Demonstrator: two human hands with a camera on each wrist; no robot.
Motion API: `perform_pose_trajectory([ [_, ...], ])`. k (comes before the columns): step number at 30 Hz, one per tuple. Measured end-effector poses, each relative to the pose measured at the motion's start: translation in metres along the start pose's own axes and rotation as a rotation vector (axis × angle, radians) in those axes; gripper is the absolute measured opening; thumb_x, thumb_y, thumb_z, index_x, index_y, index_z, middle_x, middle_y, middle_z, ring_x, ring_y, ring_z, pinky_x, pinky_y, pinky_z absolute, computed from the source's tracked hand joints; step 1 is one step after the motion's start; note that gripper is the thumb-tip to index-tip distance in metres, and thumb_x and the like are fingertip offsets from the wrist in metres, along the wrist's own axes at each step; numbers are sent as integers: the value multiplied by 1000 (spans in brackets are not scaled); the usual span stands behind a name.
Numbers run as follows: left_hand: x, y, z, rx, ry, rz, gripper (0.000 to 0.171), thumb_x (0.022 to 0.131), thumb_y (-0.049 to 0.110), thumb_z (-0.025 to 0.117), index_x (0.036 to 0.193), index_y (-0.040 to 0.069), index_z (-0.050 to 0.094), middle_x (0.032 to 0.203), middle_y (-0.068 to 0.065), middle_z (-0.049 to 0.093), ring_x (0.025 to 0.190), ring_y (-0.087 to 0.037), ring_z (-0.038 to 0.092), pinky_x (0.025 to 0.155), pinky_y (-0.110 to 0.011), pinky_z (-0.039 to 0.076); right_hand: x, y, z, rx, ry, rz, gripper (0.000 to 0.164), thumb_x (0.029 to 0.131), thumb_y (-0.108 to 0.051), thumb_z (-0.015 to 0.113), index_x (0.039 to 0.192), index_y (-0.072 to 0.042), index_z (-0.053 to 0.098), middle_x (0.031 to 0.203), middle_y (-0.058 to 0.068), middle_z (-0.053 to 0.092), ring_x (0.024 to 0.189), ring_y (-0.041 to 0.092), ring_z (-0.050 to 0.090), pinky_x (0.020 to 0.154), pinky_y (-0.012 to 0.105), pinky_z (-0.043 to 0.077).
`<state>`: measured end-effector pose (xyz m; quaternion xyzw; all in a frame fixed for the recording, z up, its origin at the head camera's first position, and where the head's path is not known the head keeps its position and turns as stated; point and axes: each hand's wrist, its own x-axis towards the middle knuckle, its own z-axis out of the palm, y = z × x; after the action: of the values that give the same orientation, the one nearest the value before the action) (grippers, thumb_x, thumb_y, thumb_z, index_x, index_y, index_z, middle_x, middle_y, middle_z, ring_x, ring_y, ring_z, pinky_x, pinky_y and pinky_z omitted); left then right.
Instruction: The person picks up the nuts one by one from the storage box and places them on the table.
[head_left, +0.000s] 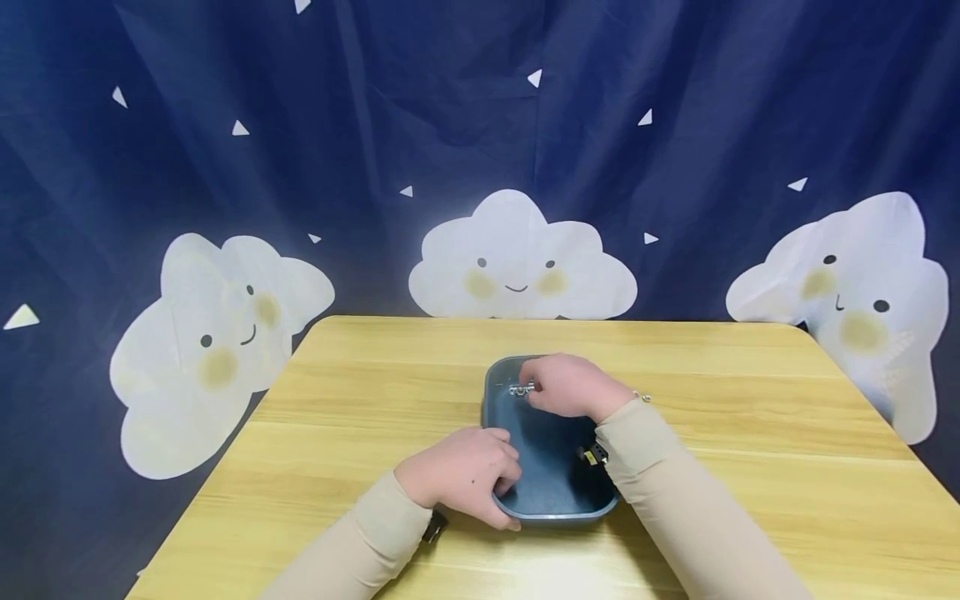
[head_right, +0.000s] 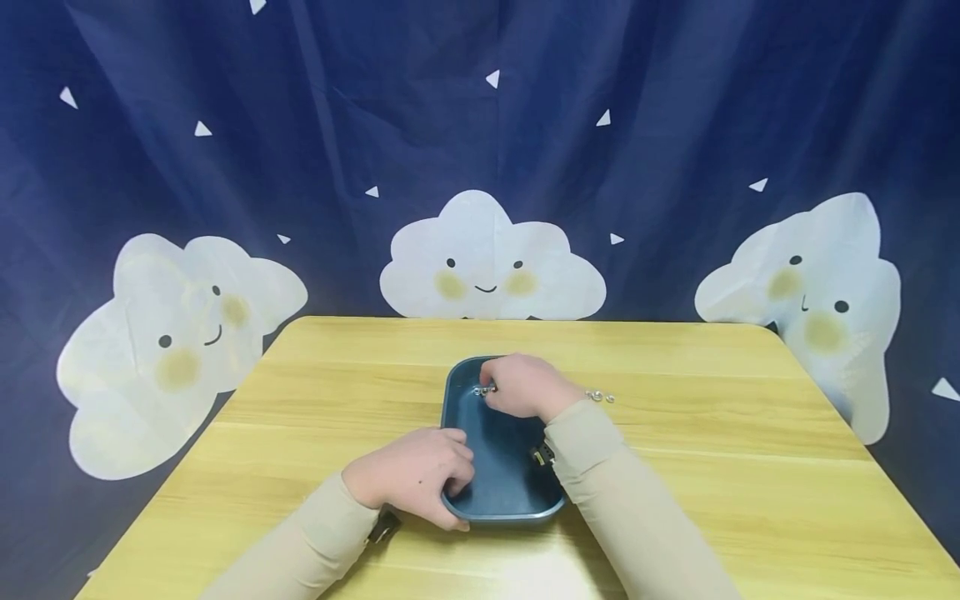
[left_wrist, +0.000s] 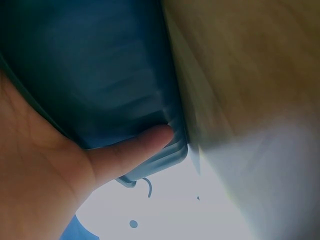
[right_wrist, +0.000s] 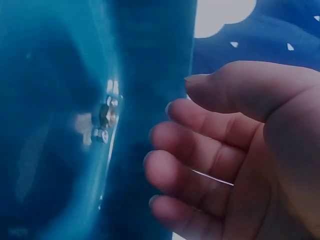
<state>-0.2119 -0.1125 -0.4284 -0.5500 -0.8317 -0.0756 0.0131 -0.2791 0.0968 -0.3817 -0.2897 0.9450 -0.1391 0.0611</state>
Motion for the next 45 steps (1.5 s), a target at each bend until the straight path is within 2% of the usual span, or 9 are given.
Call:
perform_pose_trajectory([
  [3,0,0,1,1,2,-1,51,70,60,81,56,28,44,65,21,38,71,-2,36,60,-14,28,6,-1,4,-15,-18,0,24,94,-21,65,116,-11,71,103,0,71,83,16,62,83,41,53],
  [10,2,0,2,14,5,9,50,70,62,80,57,28,44,65,21,38,71,-3,36,59,-14,28,14,1,17,-68,-66,13,27,94,-21,66,119,-13,69,103,1,70,87,18,64,79,40,53],
  [21,2,1,-1,11,-1,5,50,69,61,80,57,28,44,65,20,38,71,-4,37,59,-14,28,18,0,30,-66,-111,53,44,93,-20,64,137,-13,62,120,4,69,97,17,65,86,40,53],
  [27,1,1,-3,14,-5,6,50,69,60,80,56,28,44,64,20,38,70,-4,36,58,-14,28,20,3,34,-57,-130,54,47,93,-20,65,139,-12,60,123,5,69,101,18,65,88,40,52],
  [36,1,1,-2,5,1,2,50,70,60,81,57,27,44,64,19,37,70,-4,36,59,-15,28,20,6,35,-39,-127,43,27,91,-17,67,118,-18,68,102,-2,70,83,13,61,80,36,52],
  [45,2,3,-5,38,9,17,51,69,62,79,57,27,44,64,20,36,69,-3,35,59,-14,27,19,9,36,-42,-136,15,14,88,-13,67,96,-24,65,83,-8,62,73,13,56,70,33,49],
])
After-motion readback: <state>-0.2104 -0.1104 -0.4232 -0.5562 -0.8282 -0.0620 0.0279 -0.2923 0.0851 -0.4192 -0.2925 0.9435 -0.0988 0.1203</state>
